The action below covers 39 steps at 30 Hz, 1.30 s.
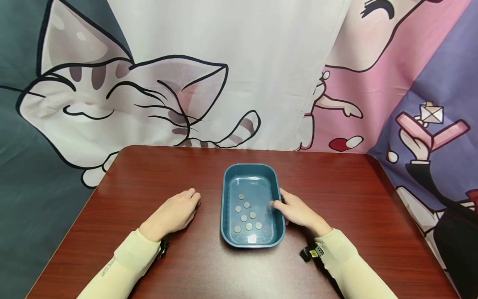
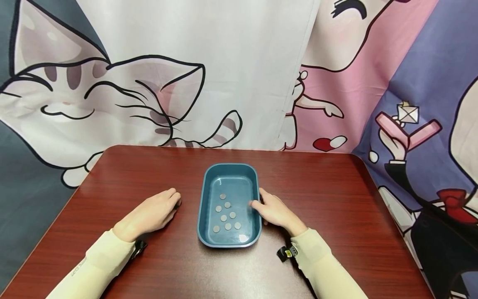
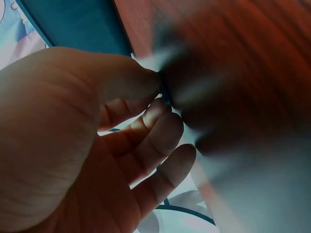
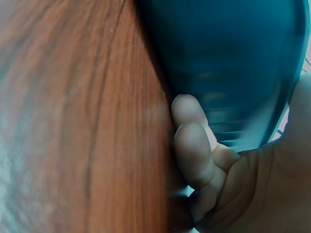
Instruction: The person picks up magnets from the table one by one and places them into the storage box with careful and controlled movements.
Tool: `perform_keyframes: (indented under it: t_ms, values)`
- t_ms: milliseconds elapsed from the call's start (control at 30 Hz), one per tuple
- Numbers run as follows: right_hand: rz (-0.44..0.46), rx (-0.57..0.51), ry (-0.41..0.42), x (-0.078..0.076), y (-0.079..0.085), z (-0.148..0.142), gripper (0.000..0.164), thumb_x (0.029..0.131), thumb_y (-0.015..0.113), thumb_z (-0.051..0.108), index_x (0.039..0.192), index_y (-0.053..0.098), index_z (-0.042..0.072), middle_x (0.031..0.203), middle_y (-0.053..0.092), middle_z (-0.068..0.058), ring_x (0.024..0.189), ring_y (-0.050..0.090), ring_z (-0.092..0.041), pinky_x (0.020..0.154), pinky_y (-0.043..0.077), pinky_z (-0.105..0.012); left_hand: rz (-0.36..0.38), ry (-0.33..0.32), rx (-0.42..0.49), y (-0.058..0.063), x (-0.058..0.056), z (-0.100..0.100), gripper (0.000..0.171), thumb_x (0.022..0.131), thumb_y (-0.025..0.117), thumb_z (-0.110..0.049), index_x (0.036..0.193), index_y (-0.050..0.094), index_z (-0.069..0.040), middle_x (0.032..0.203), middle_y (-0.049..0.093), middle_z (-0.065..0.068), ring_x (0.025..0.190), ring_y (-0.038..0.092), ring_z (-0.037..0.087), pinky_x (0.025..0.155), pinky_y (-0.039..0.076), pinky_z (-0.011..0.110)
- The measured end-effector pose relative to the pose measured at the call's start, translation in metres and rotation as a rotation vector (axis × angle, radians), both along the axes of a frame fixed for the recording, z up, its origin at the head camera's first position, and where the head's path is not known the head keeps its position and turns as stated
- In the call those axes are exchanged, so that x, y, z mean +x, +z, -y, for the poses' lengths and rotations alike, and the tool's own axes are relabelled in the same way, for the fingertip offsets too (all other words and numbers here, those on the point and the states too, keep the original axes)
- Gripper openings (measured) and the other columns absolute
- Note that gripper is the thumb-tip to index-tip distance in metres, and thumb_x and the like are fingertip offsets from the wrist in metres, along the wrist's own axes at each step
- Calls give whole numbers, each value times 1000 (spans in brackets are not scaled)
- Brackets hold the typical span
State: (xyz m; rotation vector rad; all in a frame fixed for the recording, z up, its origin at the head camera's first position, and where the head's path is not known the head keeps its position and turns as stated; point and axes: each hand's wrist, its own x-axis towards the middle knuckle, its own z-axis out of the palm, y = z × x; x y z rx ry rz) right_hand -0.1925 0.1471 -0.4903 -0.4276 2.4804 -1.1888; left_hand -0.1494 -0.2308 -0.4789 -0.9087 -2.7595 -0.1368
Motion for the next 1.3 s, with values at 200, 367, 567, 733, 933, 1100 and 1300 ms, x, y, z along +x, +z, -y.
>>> perform_keyframes:
  t_ms: [200, 367, 567, 733, 933, 1100, 1300]
  values:
    - [-5, 2, 1, 0, 0, 0, 36, 93, 57, 35, 123, 52, 16, 64, 60, -3, 42, 56, -23, 48, 49, -37, 14, -11, -18, -1, 1, -1, 13, 83, 63, -9, 86, 51, -13, 79, 40, -6, 68, 49, 16, 65, 47, 32]
    - [-1, 3, -1, 0, 1, 0, 34, 93, 57, 34, 122, 53, 15, 63, 60, -4, 42, 56, -23, 48, 49, -37, 34, -31, -15, 0, 3, -3, 10, 84, 61, -10, 88, 53, -12, 81, 42, -5, 70, 50, 16, 67, 48, 31]
    - [-1, 7, 1, -1, 0, 0, 36, 93, 57, 34, 123, 53, 16, 64, 60, -4, 43, 56, -23, 48, 49, -36, 25, -64, -6, 6, 6, -11, 8, 86, 60, -13, 90, 52, -13, 82, 44, -5, 71, 49, 14, 68, 48, 29]
    - [2, 7, 1, 0, 1, 1, 37, 93, 57, 35, 125, 52, 15, 63, 60, -4, 43, 56, -23, 48, 49, -36, 13, -79, -12, 17, 9, -17, 9, 86, 59, -15, 90, 50, -13, 82, 41, -4, 68, 44, 13, 66, 46, 28]
    - [5, -9, 5, 1, 1, 1, 39, 93, 58, 36, 124, 53, 13, 60, 58, -4, 42, 55, -24, 48, 48, -36, 8, -87, -38, 27, 10, -24, 11, 86, 57, -18, 92, 49, -13, 83, 40, -3, 68, 40, 15, 66, 44, 28]
    - [12, -1, -3, 0, 1, 1, 35, 93, 57, 34, 123, 53, 15, 58, 57, -4, 41, 55, -23, 48, 49, -35, -11, -98, -38, 40, 12, -34, 13, 84, 58, -19, 92, 50, -12, 84, 41, -2, 68, 41, 16, 67, 44, 30]
    - [10, -13, 6, 0, 0, 1, 36, 93, 57, 33, 123, 53, 13, 57, 57, -4, 41, 54, -23, 47, 48, -36, -28, -141, -31, 56, 15, -53, 13, 84, 59, -19, 93, 51, -14, 85, 43, -3, 70, 43, 16, 68, 45, 31]
